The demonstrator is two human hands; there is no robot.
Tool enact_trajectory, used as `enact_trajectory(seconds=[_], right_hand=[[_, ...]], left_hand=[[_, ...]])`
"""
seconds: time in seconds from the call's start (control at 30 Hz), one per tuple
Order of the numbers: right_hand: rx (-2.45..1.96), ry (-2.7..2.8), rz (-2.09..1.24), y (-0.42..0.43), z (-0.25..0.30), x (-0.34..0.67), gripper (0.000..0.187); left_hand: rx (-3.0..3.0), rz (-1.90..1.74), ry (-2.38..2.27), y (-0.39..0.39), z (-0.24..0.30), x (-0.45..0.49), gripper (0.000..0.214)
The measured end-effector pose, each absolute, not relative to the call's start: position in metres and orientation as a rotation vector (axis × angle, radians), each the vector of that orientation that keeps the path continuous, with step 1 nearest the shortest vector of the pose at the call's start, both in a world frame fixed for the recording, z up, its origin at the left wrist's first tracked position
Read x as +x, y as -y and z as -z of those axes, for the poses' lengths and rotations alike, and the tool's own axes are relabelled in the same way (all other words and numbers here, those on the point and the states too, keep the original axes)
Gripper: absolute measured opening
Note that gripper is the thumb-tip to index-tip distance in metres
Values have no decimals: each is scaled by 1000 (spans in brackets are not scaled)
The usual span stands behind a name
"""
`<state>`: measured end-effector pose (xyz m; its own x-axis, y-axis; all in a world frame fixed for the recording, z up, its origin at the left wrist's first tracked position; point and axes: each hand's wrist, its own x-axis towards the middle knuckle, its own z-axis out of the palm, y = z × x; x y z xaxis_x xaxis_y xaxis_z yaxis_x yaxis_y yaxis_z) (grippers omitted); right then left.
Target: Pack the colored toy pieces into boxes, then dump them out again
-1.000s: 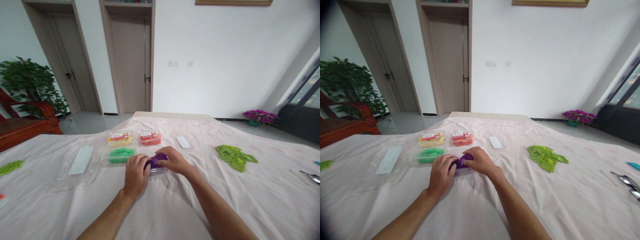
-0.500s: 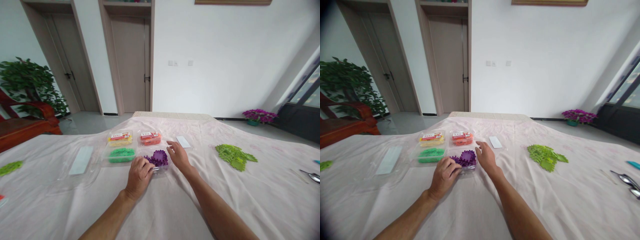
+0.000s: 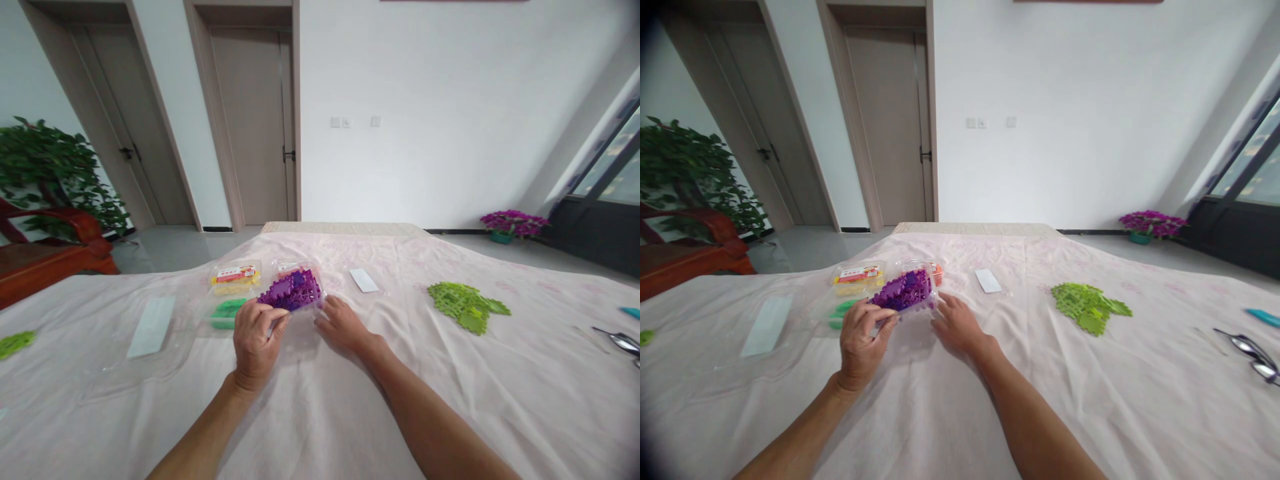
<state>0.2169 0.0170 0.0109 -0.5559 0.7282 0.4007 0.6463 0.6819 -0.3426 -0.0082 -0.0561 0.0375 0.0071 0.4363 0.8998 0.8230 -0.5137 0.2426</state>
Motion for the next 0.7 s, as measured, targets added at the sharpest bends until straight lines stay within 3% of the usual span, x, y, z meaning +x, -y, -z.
enact_trajectory(seconds=[0.17, 0.43, 0.6, 0.7], right_hand=[[-986, 2571, -208, -7, -13, 205, 26], [-1305, 2263, -292, -34, -4, 241, 18], [-1405, 1781, -408, -49, -2, 253, 33], [-1319, 1621, -526, -50, -10, 253, 30]], left_hand=[[-1984, 1418, 1262, 57, -38, -7, 2], [-2260, 1237, 1191, 70, -26, 22, 10], [-2382, 1177, 1281, 68, -18, 27, 4], [-2383, 1124, 1280, 66, -18, 25, 24]])
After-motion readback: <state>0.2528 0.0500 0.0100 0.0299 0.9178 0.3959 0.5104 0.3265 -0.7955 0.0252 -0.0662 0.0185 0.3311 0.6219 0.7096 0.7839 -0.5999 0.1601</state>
